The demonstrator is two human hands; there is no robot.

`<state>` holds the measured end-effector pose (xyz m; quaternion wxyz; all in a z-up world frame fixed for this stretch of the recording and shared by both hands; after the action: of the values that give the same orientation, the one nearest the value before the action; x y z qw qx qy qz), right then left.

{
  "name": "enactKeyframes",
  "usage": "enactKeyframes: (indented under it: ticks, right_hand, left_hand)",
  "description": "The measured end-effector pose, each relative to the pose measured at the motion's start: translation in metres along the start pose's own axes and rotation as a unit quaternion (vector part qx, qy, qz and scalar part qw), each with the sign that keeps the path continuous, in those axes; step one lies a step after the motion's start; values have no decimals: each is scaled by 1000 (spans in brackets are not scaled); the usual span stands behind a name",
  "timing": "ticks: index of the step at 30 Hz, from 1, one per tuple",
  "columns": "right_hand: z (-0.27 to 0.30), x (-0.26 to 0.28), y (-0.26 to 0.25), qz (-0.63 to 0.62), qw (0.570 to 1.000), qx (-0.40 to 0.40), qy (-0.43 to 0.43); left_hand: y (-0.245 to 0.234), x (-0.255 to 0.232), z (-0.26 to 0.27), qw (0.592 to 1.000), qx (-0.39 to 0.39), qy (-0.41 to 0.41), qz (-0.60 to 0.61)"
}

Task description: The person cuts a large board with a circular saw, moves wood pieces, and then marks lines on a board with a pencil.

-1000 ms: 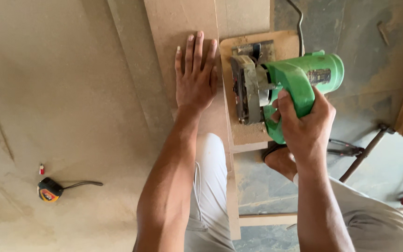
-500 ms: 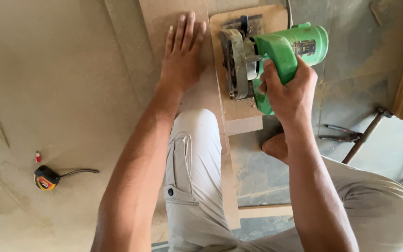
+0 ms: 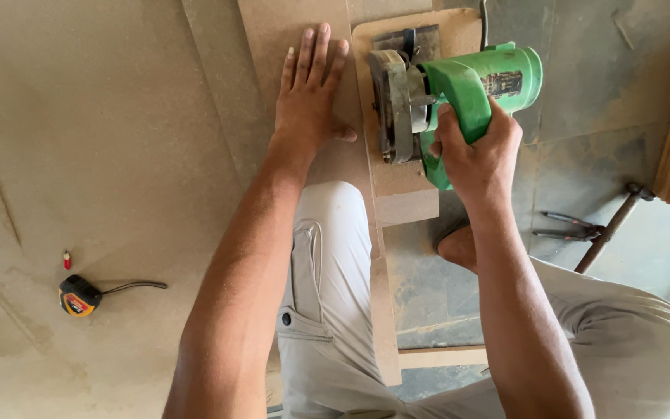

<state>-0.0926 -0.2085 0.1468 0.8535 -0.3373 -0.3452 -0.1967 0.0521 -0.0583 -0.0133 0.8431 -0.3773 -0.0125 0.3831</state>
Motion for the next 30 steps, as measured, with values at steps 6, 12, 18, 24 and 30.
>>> enactKeyframes:
  ticks: [6,12,18,24,30]
  right_hand:
    - [2,-4,3,-14,1000,1,-20]
    - [5,-14,5,-37,999,8,-34]
    - [7,-25,6,-30,998,1,-59]
    - [11,-40,8,-53,997,-5,-58]
    - [15,-51,9,-40,996,-18,-79]
  left_hand:
    - [7,2,-3,1000,-9,7,-14]
    - [8,2,-6,999,-28,16,-14]
    - [7,1,-4,999,-30,15,9]
    - [5,1,1,998,-59,28,23]
    - [2,0,3,998,-56,29,19]
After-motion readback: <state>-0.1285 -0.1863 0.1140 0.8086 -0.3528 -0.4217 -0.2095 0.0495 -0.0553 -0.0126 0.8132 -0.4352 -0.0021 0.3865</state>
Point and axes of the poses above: each hand's wrist, its own z-axis away from the middle knuckle, its own y-axis out of the palm, x = y × z, the point moved 8 cm from there along -z, towards the middle knuckle
